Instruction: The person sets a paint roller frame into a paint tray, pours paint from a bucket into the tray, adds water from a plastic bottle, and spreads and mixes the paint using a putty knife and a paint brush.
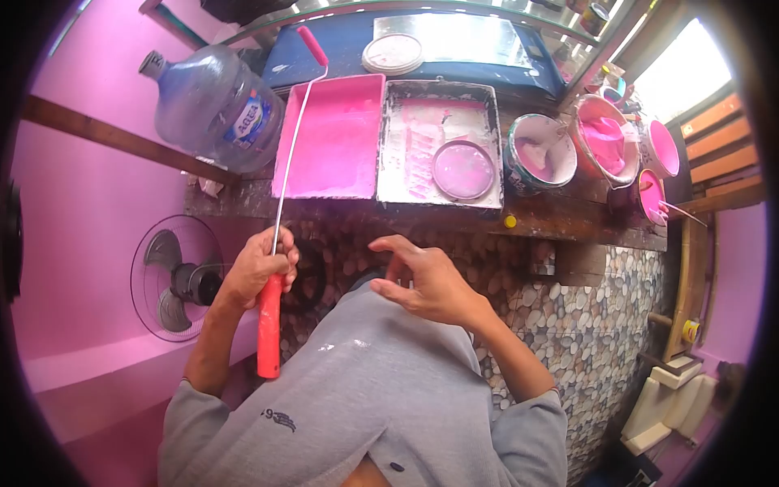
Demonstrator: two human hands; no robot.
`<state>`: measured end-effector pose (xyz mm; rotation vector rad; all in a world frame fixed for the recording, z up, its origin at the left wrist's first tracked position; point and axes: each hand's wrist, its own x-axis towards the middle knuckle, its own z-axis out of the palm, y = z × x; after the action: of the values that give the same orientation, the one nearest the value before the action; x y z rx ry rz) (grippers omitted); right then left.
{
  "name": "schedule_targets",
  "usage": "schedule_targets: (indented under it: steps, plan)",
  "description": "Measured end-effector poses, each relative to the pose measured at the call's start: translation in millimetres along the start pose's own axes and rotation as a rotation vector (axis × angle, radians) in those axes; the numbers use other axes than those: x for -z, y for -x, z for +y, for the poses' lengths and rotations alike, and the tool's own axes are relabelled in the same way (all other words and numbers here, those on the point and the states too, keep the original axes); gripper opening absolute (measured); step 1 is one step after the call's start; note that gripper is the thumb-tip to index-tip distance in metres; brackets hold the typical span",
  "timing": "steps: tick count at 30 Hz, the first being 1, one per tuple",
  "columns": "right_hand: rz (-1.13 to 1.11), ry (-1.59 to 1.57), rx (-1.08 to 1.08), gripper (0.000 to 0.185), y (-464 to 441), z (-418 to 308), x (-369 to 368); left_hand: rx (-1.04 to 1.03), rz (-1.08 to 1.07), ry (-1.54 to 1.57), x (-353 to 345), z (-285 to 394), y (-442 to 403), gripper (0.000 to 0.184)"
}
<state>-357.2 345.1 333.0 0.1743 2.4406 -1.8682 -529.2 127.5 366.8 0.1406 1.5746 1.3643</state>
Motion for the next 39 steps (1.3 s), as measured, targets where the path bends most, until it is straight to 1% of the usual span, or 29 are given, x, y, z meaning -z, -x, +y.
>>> schedule_targets:
  steps: [1, 2, 3, 4, 5, 7, 8, 9, 10, 13, 15, 17, 20, 23, 25, 30, 32, 33, 35, 36, 38, 39]
  plan:
    - [0.017, 0.019, -0.043, 0.047, 5, 6, -4, 0.018, 0.070, -0.074, 9, -10, 8, 0.021]
    - [0.056, 0.024, -0.038, 0.041, 10, 12, -9, 0.009, 0.110, -0.161, 23, -26, 14, 0.019]
    - [0.047, 0.026, -0.036, 0.041, 14, 15, -11, -0.005, 0.148, -0.249, 37, -43, 17, 0.018]
    - [0.074, 0.028, -0.092, 0.040, 18, 18, -13, -0.017, 0.232, -0.349, 46, -58, 22, 0.014]
    - [0.101, 0.030, -0.149, 0.039, 22, 21, -16, -0.007, 0.290, -0.461, 56, -73, 26, 0.014]
    - [0.133, -0.005, -0.167, 0.038, 29, 31, -24, -0.036, 0.371, -0.617, 75, -100, 32, 0.012]
    - [0.155, 0.006, -0.225, 0.039, 31, 33, -27, -0.035, 0.371, -0.614, 84, -113, 35, 0.012]
    - [0.179, 0.017, -0.281, 0.040, 33, 35, -29, -0.103, 0.420, -0.750, 92, -125, 37, 0.009]
    - [0.199, 0.010, -0.291, 0.039, 35, 39, -33, -0.172, 0.467, -0.887, 99, -134, 38, 0.006]
    - [0.236, 0.041, -0.300, 0.038, 38, 50, -44, -0.119, 0.528, -0.934, 109, -156, 39, 0.004]
    - [0.248, 0.056, -0.320, 0.038, 37, 51, -52, -0.136, 0.538, -0.947, 116, -166, 38, 0.003]
    - [0.260, 0.071, -0.345, 0.038, 38, 49, -59, -0.121, 0.583, -1.057, 124, -170, 37, 0.004]
    - [0.262, 0.067, -0.367, 0.038, 35, 48, -68, -0.091, 0.623, -1.135, 133, -177, 32, 0.004]
    - [0.284, 0.074, -0.374, 0.038, 34, 48, -76, -0.110, 0.652, -1.206, 136, -181, 27, 0.003]
    - [0.308, 0.065, -0.358, 0.035, 32, 47, -81, -0.108, 0.650, -1.215, 137, -180, 24, 0.003]
    - [0.321, 0.075, -0.379, 0.034, 31, 51, -91, -0.052, 0.659, -1.218, 139, -189, 17, 0.004]
    - [0.324, 0.062, -0.386, 0.034, 30, 52, -95, -0.126, 0.702, -1.204, 139, -193, 13, 0.005]
    - [0.319, 0.060, -0.385, 0.034, 29, 52, -96, -0.127, 0.701, -1.202, 138, -192, 13, 0.005]
    - [0.315, 0.060, -0.382, 0.034, 28, 52, -96, -0.054, 0.684, -1.225, 135, -188, 12, 0.007]
    - [0.314, 0.075, -0.372, 0.034, 27, 53, -95, -0.056, 0.687, -1.223, 136, -189, 11, 0.007]
    - [0.314, 0.091, -0.360, 0.034, 26, 57, -93, -0.002, 0.623, -1.128, 141, -196, 10, 0.014]
    - [0.308, 0.116, -0.365, 0.035, 26, 60, -90, -0.005, 0.624, -1.129, 142, -198, 9, 0.014]
